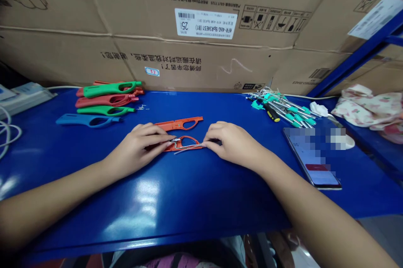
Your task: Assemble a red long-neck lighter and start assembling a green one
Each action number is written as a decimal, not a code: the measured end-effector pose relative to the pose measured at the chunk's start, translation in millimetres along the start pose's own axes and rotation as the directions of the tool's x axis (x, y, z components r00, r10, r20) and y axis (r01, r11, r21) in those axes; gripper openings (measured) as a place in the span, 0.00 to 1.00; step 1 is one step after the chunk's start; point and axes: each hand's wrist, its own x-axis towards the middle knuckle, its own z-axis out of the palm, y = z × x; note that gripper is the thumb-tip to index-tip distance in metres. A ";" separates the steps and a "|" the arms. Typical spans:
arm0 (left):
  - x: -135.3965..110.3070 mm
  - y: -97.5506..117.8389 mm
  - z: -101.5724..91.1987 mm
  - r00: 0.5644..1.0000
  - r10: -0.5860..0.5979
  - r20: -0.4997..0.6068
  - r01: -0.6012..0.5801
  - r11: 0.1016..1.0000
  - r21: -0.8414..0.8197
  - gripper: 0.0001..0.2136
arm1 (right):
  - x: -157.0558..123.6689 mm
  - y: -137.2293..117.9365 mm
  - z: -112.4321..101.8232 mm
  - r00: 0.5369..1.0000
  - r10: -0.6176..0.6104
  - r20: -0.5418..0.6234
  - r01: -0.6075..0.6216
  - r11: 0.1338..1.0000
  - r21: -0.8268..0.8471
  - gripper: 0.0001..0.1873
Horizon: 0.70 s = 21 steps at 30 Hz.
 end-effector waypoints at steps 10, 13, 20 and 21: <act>-0.6 3.6 -1.6 0.999 0.028 -0.027 -0.028 0.999 -0.024 0.09 | 8.8 -3.4 10.3 0.957 0.280 0.070 -0.289 0.935 0.208 0.09; 0.5 6.2 -3.0 0.998 0.040 -0.050 -0.042 0.999 -0.026 0.09 | 7.5 -6.1 9.3 0.971 0.233 0.041 -0.237 0.961 0.140 0.09; -1.5 7.9 0.1 0.989 0.057 -0.136 -0.080 0.982 -0.171 0.10 | 3.6 -16.9 11.8 0.996 0.083 -0.011 -0.080 0.981 0.176 0.03; -2.1 8.0 0.6 0.989 0.054 -0.135 -0.079 0.980 -0.180 0.10 | 3.3 -19.1 13.6 0.996 0.087 -0.022 -0.081 0.978 0.190 0.03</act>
